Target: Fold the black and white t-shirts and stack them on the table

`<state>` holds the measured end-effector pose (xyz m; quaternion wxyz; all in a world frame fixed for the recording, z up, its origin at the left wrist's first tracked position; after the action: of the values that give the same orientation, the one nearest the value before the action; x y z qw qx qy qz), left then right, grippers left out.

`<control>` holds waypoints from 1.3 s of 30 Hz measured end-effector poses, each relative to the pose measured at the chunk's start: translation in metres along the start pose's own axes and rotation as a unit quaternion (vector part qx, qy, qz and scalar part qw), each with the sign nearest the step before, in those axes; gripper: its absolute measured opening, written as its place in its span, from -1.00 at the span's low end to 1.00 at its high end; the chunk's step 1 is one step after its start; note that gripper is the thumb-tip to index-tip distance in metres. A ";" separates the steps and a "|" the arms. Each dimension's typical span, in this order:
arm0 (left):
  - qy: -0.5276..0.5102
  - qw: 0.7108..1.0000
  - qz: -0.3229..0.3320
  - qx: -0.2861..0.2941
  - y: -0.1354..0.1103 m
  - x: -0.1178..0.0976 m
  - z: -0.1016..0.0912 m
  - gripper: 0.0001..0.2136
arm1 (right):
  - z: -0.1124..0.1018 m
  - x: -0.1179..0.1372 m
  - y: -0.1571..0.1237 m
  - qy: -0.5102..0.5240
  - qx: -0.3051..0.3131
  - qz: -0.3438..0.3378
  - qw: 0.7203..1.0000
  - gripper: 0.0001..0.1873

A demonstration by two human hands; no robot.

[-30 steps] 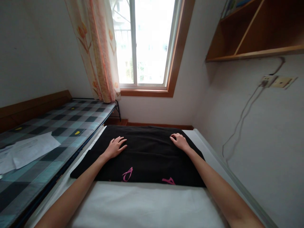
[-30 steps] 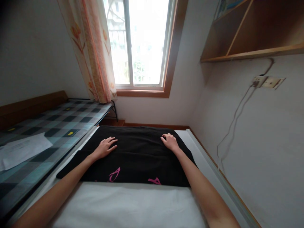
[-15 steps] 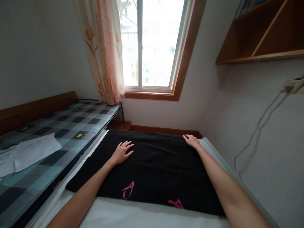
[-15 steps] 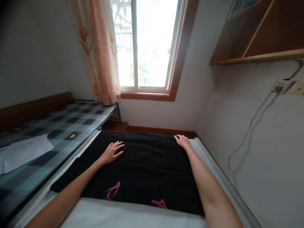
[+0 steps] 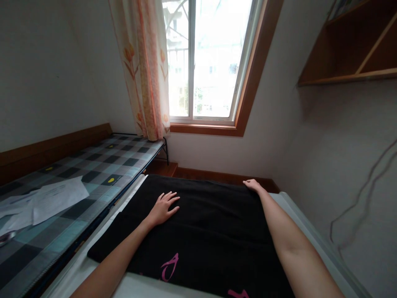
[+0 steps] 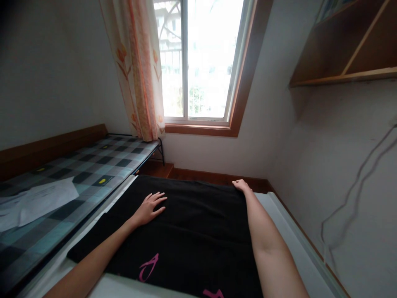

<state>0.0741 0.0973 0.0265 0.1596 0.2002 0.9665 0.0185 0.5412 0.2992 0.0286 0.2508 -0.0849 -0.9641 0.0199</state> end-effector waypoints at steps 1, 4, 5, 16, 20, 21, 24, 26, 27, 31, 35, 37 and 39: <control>-0.001 1.000 0.000 -0.002 0.000 0.000 0.000 -0.55 | 0.002 0.002 0.003 0.019 0.011 0.001 1.000 -0.78; -0.003 1.000 -0.001 -0.006 0.000 0.000 -0.001 -0.56 | 0.006 0.006 0.008 0.079 0.038 0.013 0.996 -0.92; -0.004 1.000 -0.001 -0.006 0.000 0.000 -0.001 -0.56 | 0.007 0.007 0.008 0.099 0.042 0.015 0.994 -0.93; -0.002 1.000 -0.001 -0.002 0.001 0.001 0.000 -0.55 | -0.024 0.023 0.010 0.236 -0.006 0.034 0.971 -0.68; -0.003 1.000 -0.001 -0.003 0.001 0.001 0.000 -0.54 | -0.017 0.028 0.012 0.181 0.053 0.067 0.980 -0.54; -0.003 1.000 -0.002 -0.003 0.001 0.001 0.000 -0.54 | -0.013 0.029 0.011 0.142 0.068 0.074 0.985 -0.52; -0.005 1.000 -0.003 -0.002 0.001 0.000 -0.001 -0.55 | -0.002 0.031 0.004 0.020 0.073 0.109 0.991 -0.59; -0.007 1.000 -0.004 -0.002 0.001 -0.001 -0.001 -0.55 | 0.003 0.031 -0.002 -0.008 0.053 0.132 0.990 -0.68; -0.008 1.000 -0.003 -0.003 0.001 -0.001 -0.001 -0.56 | 0.004 0.032 -0.005 -0.010 0.041 0.137 0.990 -0.72; -0.012 1.000 0.000 -0.006 0.001 -0.001 -0.001 -0.56 | -0.010 0.043 -0.009 0.020 -0.037 0.096 0.994 -0.82; -0.011 1.000 0.000 -0.008 0.001 -0.001 -0.001 -0.56 | -0.050 0.071 -0.013 0.097 -0.127 -0.011 0.987 -0.59; -0.011 1.000 0.000 -0.008 0.001 -0.001 -0.002 -0.57 | -0.071 0.092 -0.031 0.193 -0.139 -0.126 0.963 -0.45; -0.014 1.000 0.000 -0.008 0.001 -0.001 -0.002 -0.57 | -0.083 0.112 -0.067 0.273 -0.069 -0.258 0.924 -0.36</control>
<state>0.0749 0.0982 0.0284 0.1744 0.1988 0.9641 0.0232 0.4751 0.2524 0.1602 0.4946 0.1477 -0.8456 -0.1359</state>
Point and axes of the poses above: each hand's wrist, its own y-axis towards the middle knuckle, its own z-axis out of the palm, x = y × z, the point moved 6 cm from there along y, towards the middle knuckle, and after that the axes turned 8 degrees about x, right-handed, at the moved point
